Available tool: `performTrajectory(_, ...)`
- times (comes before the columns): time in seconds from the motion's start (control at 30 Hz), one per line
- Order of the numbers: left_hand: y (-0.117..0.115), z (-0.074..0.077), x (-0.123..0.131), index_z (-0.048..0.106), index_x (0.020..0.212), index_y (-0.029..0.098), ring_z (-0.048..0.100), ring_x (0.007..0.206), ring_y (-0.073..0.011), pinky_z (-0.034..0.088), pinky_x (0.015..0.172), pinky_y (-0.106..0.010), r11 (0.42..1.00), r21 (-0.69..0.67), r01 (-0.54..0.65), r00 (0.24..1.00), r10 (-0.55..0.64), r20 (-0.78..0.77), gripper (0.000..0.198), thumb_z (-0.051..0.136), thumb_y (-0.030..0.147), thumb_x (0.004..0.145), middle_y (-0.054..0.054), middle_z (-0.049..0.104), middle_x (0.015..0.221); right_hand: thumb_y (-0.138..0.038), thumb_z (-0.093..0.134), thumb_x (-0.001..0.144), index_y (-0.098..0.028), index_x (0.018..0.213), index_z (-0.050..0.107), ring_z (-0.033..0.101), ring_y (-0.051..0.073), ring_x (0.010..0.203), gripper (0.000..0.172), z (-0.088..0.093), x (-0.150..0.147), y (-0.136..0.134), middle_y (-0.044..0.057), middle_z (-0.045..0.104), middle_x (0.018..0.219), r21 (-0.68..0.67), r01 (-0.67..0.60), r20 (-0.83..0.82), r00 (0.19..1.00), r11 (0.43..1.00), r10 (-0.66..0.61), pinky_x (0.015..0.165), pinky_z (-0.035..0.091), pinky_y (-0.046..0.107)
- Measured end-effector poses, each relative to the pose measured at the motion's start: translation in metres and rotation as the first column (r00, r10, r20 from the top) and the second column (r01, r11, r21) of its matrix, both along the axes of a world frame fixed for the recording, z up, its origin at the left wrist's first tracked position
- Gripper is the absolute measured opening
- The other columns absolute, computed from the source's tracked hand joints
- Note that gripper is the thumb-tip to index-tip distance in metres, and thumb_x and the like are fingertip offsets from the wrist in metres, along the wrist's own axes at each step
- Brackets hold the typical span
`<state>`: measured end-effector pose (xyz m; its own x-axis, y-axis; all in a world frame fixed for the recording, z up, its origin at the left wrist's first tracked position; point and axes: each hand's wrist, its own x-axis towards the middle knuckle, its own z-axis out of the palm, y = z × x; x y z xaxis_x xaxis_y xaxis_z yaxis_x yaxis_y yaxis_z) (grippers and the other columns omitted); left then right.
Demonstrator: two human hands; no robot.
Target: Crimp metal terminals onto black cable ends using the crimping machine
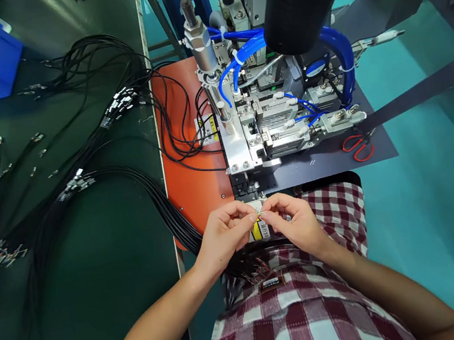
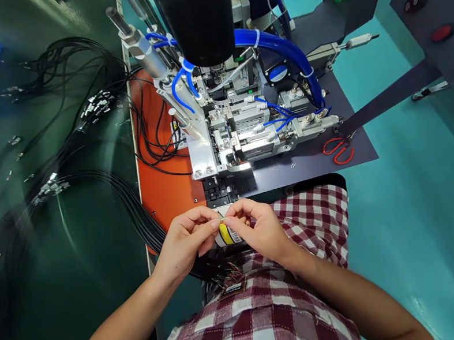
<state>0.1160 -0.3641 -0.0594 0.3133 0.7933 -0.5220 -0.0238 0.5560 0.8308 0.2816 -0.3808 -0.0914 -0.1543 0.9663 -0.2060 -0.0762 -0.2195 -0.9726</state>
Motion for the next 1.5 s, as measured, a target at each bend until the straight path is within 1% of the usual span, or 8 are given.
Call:
performTrajectory(0.23, -0.001, -0.001, 0.0, 0.059, 0.078, 0.014, 0.031, 0.037, -0.0019, 0.019, 0.038, -0.017, 1.0, 0.004, -0.014, 1.0, 0.014, 0.0, 0.026, 0.068, 0.038, 0.08, 0.007, 0.041, 0.05, -0.02, 0.061, 0.087, -0.019, 0.08, 0.059, 0.05, 0.012, 0.062, 0.007, -0.005, -0.005, -0.006, -0.001, 0.057, 0.072, 0.202, 0.044, 0.108, 0.992, 0.978, -0.067, 0.059, 0.042, 0.025)
performTrajectory(0.4, -0.003, -0.003, 0.001, 0.059, 0.079, 0.014, 0.03, 0.038, -0.0019, 0.019, 0.038, -0.016, 0.999, 0.013, -0.045, 0.999, 0.045, 0.016, 0.025, 0.068, 0.038, 0.081, 0.008, 0.041, 0.05, -0.021, 0.056, 0.091, -0.02, 0.082, 0.057, 0.049, 0.012, 0.063, 0.008, -0.009, -0.012, -0.011, -0.001, 0.055, 0.074, 0.238, 0.072, 0.131, 0.986, 0.969, -0.105, 0.06, 0.042, 0.025)
performTrajectory(0.67, -0.007, -0.007, 0.001, 0.058, 0.081, 0.015, 0.03, 0.038, -0.0012, 0.018, 0.038, -0.016, 0.995, 0.014, -0.1, 0.994, 0.099, 0.043, 0.022, 0.067, 0.035, 0.083, 0.007, 0.044, 0.052, -0.025, 0.054, 0.092, -0.021, 0.083, 0.056, 0.053, 0.013, 0.065, 0.01, -0.011, -0.017, -0.015, 0.0, 0.058, 0.078, 0.152, 0.106, 0.106, 0.987, 0.983, -0.123, 0.062, 0.043, 0.026)
performTrajectory(0.87, -0.008, -0.007, 0.002, 0.058, 0.08, 0.015, 0.028, 0.039, -0.0012, 0.017, 0.039, -0.015, 0.992, 0.033, -0.119, 0.993, 0.118, 0.026, 0.022, 0.066, 0.035, 0.084, 0.007, 0.043, 0.051, -0.023, 0.059, 0.088, -0.02, 0.085, 0.059, 0.05, 0.011, 0.058, 0.003, -0.007, -0.017, -0.011, -0.002, 0.059, 0.073, 0.08, 0.139, 0.027, 0.99, 0.987, -0.142, 0.057, 0.042, 0.024)
performTrajectory(0.97, -0.008, -0.006, 0.003, 0.057, 0.079, 0.015, 0.027, 0.039, -0.0014, 0.017, 0.039, -0.015, 0.992, 0.04, -0.119, 0.993, 0.118, 0.023, 0.023, 0.066, 0.036, 0.084, 0.009, 0.039, 0.05, -0.022, 0.06, 0.085, -0.019, 0.08, 0.06, 0.049, 0.01, 0.055, 0.006, -0.003, -0.016, -0.008, -0.003, 0.057, 0.067, 0.042, 0.128, 0.005, 0.992, 0.991, -0.128, 0.054, 0.041, 0.024)
performTrajectory(1.07, -0.009, -0.006, 0.004, 0.056, 0.079, 0.015, 0.025, 0.039, -0.0013, 0.016, 0.039, -0.015, 0.991, 0.051, -0.122, 0.992, 0.121, 0.033, 0.024, 0.066, 0.036, 0.084, 0.01, 0.036, 0.048, -0.023, 0.063, 0.083, -0.018, 0.077, 0.06, 0.048, 0.009, 0.052, 0.008, 0.002, -0.014, -0.004, -0.003, 0.056, 0.063, -0.033, 0.113, -0.035, 0.993, 0.993, -0.114, 0.052, 0.041, 0.023)
performTrajectory(1.27, -0.01, -0.005, 0.007, 0.056, 0.078, 0.014, 0.026, 0.04, -0.0005, 0.018, 0.039, -0.013, 0.987, 0.097, -0.126, 0.992, 0.123, 0.027, 0.023, 0.066, 0.034, 0.083, 0.01, 0.038, 0.049, -0.026, 0.066, 0.079, -0.017, 0.074, 0.061, 0.049, 0.009, 0.049, 0.011, 0.006, -0.01, 0.001, -0.004, 0.055, 0.055, -0.167, 0.053, -0.109, 0.991, 0.985, -0.071, 0.05, 0.04, 0.023)
performTrajectory(1.5, -0.01, -0.004, 0.009, 0.058, 0.078, 0.014, 0.028, 0.04, -0.0006, 0.022, 0.039, -0.013, 0.985, 0.104, -0.141, 0.99, 0.14, 0.017, 0.023, 0.068, 0.035, 0.082, 0.01, 0.039, 0.05, -0.03, 0.071, 0.074, -0.017, 0.071, 0.062, 0.048, 0.009, 0.047, 0.016, 0.007, -0.008, 0.004, -0.005, 0.055, 0.053, -0.231, 0.046, -0.146, 0.986, 0.972, -0.081, 0.048, 0.04, 0.023)
